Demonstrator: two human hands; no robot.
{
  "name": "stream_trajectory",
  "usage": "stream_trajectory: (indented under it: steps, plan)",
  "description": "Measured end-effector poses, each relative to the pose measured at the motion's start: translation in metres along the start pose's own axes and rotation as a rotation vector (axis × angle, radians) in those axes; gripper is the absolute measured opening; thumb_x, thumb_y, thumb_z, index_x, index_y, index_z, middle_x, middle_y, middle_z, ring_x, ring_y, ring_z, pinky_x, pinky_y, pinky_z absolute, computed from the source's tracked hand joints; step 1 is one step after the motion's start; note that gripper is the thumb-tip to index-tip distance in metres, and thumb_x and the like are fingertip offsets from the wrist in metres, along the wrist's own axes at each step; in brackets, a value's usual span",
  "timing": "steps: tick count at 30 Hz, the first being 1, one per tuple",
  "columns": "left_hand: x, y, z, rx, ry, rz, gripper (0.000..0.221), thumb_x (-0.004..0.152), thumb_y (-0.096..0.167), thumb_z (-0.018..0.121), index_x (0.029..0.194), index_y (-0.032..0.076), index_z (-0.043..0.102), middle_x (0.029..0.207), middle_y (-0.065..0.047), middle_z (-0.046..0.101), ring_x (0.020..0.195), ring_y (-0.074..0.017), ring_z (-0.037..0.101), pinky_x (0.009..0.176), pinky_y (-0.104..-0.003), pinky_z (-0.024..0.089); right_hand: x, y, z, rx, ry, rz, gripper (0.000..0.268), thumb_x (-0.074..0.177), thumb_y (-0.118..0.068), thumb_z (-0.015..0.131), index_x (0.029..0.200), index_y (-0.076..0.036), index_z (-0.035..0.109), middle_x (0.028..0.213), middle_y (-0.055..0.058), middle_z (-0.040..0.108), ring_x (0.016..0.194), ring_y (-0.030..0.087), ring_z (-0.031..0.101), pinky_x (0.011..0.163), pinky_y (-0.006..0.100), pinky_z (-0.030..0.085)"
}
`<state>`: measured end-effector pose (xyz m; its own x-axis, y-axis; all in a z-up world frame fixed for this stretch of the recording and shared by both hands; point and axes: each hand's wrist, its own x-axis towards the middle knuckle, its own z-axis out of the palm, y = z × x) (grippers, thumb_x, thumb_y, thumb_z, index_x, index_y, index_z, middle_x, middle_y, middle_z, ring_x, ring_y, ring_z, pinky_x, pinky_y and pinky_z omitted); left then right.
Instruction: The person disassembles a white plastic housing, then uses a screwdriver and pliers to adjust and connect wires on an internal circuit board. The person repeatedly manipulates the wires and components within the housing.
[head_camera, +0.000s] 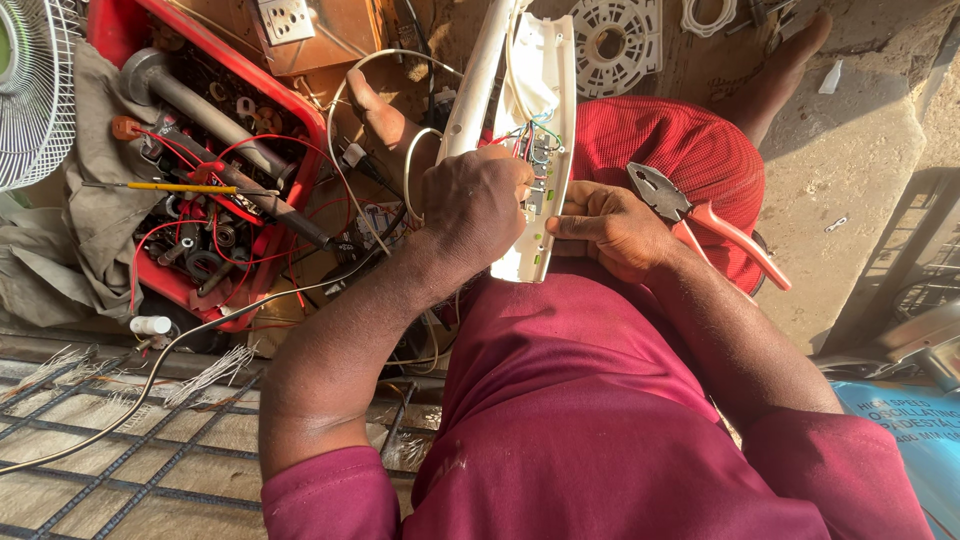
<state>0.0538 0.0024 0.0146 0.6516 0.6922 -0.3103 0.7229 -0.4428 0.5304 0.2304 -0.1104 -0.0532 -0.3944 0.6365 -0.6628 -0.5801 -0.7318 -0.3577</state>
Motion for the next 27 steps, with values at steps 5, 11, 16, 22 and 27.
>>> stream_trajectory:
  steps: [5,11,16,22,27]
  plan:
    - [-0.002,-0.001,0.007,0.017,0.029,0.024,0.006,0.078,0.006,0.072,0.083,0.008,0.077,0.084,-0.011,0.071,0.078,-0.0323,0.072,0.066,-0.048,0.055,0.002,0.001,-0.001,0.007,0.000,-0.001,0.040,0.094,-0.002,0.066,0.133,0.003,0.057,0.120,0.012,0.070,0.109,0.020,0.070,0.103,0.041,0.058]
    - [-0.005,-0.001,0.011,0.081,0.126,0.149,0.006,0.074,0.010,0.075,0.078,0.005,0.075,0.075,-0.013,0.066,0.073,-0.0326,0.071,0.062,-0.048,0.054,-0.003,-0.002,0.012,-0.281,0.118,-0.068,0.050,0.088,-0.010,0.075,0.131,0.005,0.056,0.116,0.014,0.073,0.107,0.021,0.072,0.099,0.037,0.060]
    - [-0.004,0.001,0.011,0.126,0.103,0.150,0.008,0.080,0.007,0.071,0.072,0.003,0.073,0.070,-0.014,0.063,0.068,-0.0312,0.069,0.060,-0.047,0.052,-0.017,-0.009,0.027,-0.968,0.416,-0.217,0.065,0.077,-0.026,0.088,0.129,-0.002,0.057,0.109,0.011,0.074,0.099,0.017,0.074,0.088,0.031,0.061]
    - [-0.011,-0.010,0.025,0.074,0.168,0.163,0.007,0.076,0.007,0.067,0.073,0.008,0.073,0.072,-0.013,0.065,0.070,-0.0352,0.067,0.062,-0.050,0.051,-0.009,0.006,0.014,-1.311,0.455,-0.638,0.046,0.074,-0.023,0.089,0.113,-0.003,0.073,0.095,0.016,0.068,0.082,0.030,0.068,0.075,0.041,0.058]
    - [-0.002,0.011,0.007,0.195,0.055,0.146,0.008,0.078,0.013,0.066,0.073,0.013,0.073,0.075,-0.013,0.069,0.076,-0.0362,0.068,0.068,-0.052,0.052,-0.004,0.006,0.013,-1.435,0.437,-0.759,0.027,0.075,-0.023,0.082,0.102,-0.020,0.076,0.096,0.009,0.072,0.094,0.032,0.067,0.082,0.045,0.057]
